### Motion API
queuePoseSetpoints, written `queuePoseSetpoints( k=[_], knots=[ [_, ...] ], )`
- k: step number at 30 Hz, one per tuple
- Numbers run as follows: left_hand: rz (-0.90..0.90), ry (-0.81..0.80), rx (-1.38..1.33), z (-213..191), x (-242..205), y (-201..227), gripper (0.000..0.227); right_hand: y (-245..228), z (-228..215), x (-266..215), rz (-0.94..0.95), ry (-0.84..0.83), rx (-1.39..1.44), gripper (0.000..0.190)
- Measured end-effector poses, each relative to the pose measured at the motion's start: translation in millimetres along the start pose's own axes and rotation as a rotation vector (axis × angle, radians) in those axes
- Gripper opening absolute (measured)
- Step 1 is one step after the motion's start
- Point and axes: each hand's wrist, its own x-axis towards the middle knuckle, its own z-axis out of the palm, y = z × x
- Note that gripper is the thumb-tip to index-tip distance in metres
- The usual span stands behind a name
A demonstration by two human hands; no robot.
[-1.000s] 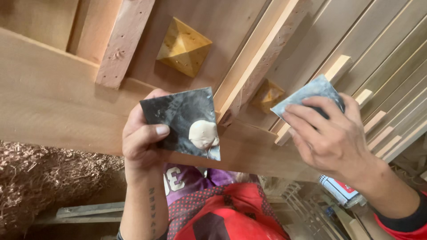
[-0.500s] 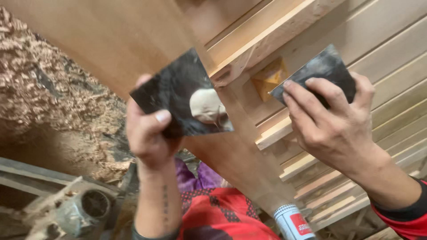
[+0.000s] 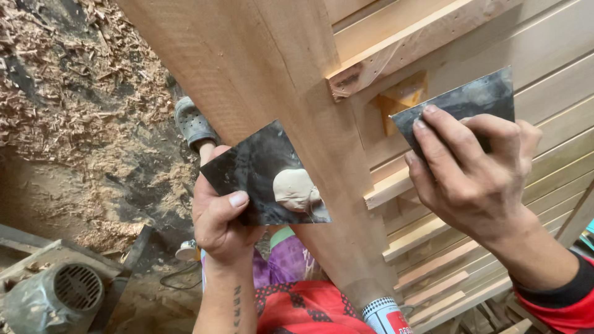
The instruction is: The person mixes a beige wood filler on a small square card using a putty knife and a small bottle. They then apply the filler to the joints of a wooden frame with pyramid-shaped protrusions, smoothing it with the putty knife and sanding the area with a sanding block.
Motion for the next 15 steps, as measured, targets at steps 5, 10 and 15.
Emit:
queuePoseSetpoints(
  k=[5,10,15],
  knots=[
    [-0.022,-0.030,-0.022,6.2,2.8,4.6,0.045,-1.8,-0.8,1.5,0.042,0.002,-0.025,0.023],
    [-0.064,-0.022,-0.018,2.1,6.7,6.8,0.050,-10.4,-16.9,-0.8,0.132,-0.056,0.002,0.028],
    [-0.063,-0.083,-0.057,-4.3,4.9,6.8,0.043,-13.7,-13.3,13.2,0.131,-0.093,-0.007,0.034]
  ],
)
